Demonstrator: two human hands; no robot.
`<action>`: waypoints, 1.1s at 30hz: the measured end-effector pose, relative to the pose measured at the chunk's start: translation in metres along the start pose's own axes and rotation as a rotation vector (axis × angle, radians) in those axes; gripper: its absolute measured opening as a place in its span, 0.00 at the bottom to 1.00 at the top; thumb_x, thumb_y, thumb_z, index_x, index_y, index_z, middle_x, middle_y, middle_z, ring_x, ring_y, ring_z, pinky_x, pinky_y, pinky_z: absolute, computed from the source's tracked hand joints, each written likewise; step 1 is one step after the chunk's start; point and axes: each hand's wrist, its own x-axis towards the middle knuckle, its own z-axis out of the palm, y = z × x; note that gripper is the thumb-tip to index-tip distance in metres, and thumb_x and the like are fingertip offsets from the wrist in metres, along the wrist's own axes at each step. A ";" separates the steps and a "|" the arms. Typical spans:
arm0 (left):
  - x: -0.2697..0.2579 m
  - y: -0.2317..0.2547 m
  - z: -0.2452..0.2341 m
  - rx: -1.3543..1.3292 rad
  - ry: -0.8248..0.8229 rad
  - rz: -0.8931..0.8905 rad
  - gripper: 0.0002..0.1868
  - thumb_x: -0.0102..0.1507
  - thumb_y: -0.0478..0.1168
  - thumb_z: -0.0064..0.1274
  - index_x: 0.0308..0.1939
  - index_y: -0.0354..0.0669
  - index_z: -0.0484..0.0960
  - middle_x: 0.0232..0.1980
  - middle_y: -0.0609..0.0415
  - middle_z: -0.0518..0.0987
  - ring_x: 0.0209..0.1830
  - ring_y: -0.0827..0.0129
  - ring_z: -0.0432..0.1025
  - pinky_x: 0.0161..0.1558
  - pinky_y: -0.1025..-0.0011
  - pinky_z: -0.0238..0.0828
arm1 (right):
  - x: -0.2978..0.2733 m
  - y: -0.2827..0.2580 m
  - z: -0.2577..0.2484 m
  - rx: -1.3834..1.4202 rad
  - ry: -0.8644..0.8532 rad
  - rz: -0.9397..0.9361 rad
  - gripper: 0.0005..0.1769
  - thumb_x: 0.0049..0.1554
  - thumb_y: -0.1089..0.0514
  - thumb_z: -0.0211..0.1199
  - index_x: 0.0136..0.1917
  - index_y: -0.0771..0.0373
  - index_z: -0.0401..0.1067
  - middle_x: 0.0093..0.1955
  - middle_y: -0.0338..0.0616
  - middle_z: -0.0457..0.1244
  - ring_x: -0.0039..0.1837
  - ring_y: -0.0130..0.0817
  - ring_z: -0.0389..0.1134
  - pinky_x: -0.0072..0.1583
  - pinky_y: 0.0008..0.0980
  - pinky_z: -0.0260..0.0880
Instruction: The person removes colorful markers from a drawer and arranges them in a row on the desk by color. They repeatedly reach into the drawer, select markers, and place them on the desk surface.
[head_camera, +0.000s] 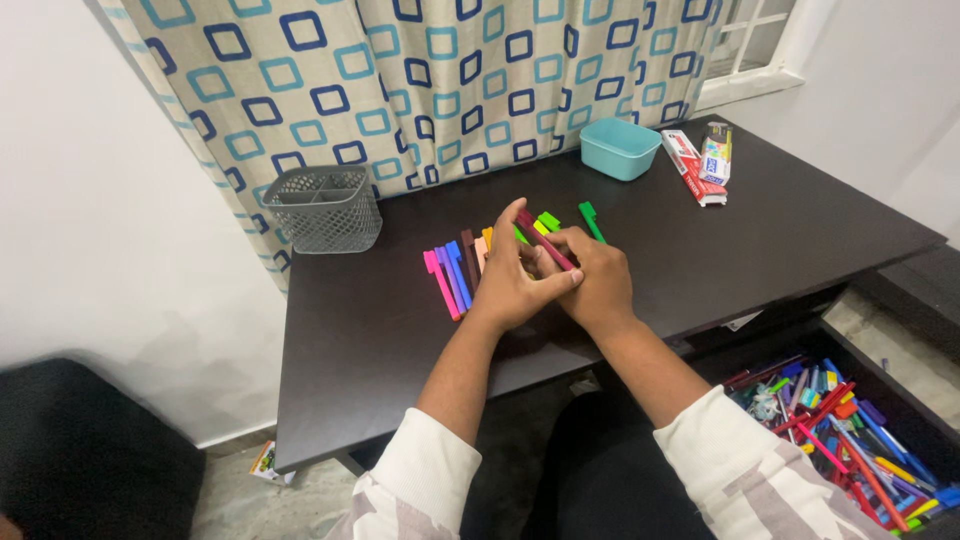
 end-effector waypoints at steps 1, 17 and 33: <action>0.000 0.002 0.000 0.008 0.003 -0.006 0.64 0.48 0.50 0.73 0.78 0.40 0.49 0.66 0.37 0.68 0.56 0.56 0.75 0.55 0.61 0.78 | 0.001 -0.001 0.000 -0.003 0.002 0.018 0.11 0.58 0.55 0.68 0.49 0.63 0.76 0.39 0.45 0.71 0.40 0.42 0.75 0.43 0.36 0.74; 0.002 -0.015 0.002 0.360 0.103 0.255 0.48 0.55 0.46 0.69 0.73 0.35 0.60 0.77 0.37 0.63 0.73 0.44 0.62 0.71 0.52 0.59 | 0.010 0.033 -0.012 -0.131 0.410 0.057 0.11 0.60 0.59 0.67 0.56 0.63 0.79 0.48 0.50 0.71 0.49 0.42 0.75 0.51 0.36 0.74; -0.008 -0.017 0.014 0.676 -0.173 0.248 0.20 0.60 0.44 0.58 0.53 0.40 0.84 0.65 0.44 0.78 0.68 0.51 0.68 0.68 0.53 0.57 | 0.003 0.066 -0.018 -0.342 -0.039 0.293 0.10 0.51 0.57 0.68 0.46 0.60 0.73 0.40 0.49 0.69 0.48 0.49 0.71 0.51 0.48 0.70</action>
